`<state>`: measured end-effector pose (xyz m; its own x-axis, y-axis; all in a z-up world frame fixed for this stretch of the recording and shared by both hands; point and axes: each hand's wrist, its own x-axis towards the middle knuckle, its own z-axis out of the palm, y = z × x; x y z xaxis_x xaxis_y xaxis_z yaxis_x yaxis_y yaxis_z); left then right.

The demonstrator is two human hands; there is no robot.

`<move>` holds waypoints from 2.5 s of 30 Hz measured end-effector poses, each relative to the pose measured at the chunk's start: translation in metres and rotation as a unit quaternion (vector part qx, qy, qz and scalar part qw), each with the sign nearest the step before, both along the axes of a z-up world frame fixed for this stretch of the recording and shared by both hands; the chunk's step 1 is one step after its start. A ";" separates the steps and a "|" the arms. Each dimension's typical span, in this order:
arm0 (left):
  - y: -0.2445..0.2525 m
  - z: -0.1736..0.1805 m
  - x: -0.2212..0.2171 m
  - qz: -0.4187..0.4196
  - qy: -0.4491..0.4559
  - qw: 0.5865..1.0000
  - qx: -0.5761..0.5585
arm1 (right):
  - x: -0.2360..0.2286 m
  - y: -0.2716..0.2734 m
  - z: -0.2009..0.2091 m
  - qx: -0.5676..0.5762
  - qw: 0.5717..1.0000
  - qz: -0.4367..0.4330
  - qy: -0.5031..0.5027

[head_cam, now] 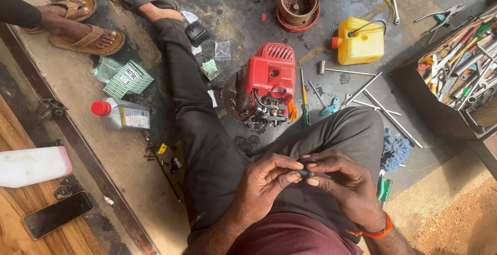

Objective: The person sits on the floor and uses a screwdriver to tighten screws on a small red engine. They handle a carburetor component, attach it to the engine, and secure it with screws. The person also uses a socket wrench to tighten a bolt on the engine.

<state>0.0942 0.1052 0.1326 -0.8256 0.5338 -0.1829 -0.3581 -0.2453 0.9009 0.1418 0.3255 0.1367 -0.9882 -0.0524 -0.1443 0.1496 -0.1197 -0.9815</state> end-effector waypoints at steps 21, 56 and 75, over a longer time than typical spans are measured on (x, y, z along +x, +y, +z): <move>-0.002 -0.078 0.009 0.107 -0.072 0.965 -0.226 | 0.000 0.057 -0.019 0.100 0.989 -0.113 -0.011; -0.015 -0.003 -0.082 0.119 0.585 0.646 -0.476 | -0.040 0.045 -0.050 -0.051 0.988 -0.051 -0.138; -0.029 -0.031 -0.129 -0.014 0.641 0.642 -0.421 | -0.105 -0.023 -0.005 0.258 0.966 0.025 -0.023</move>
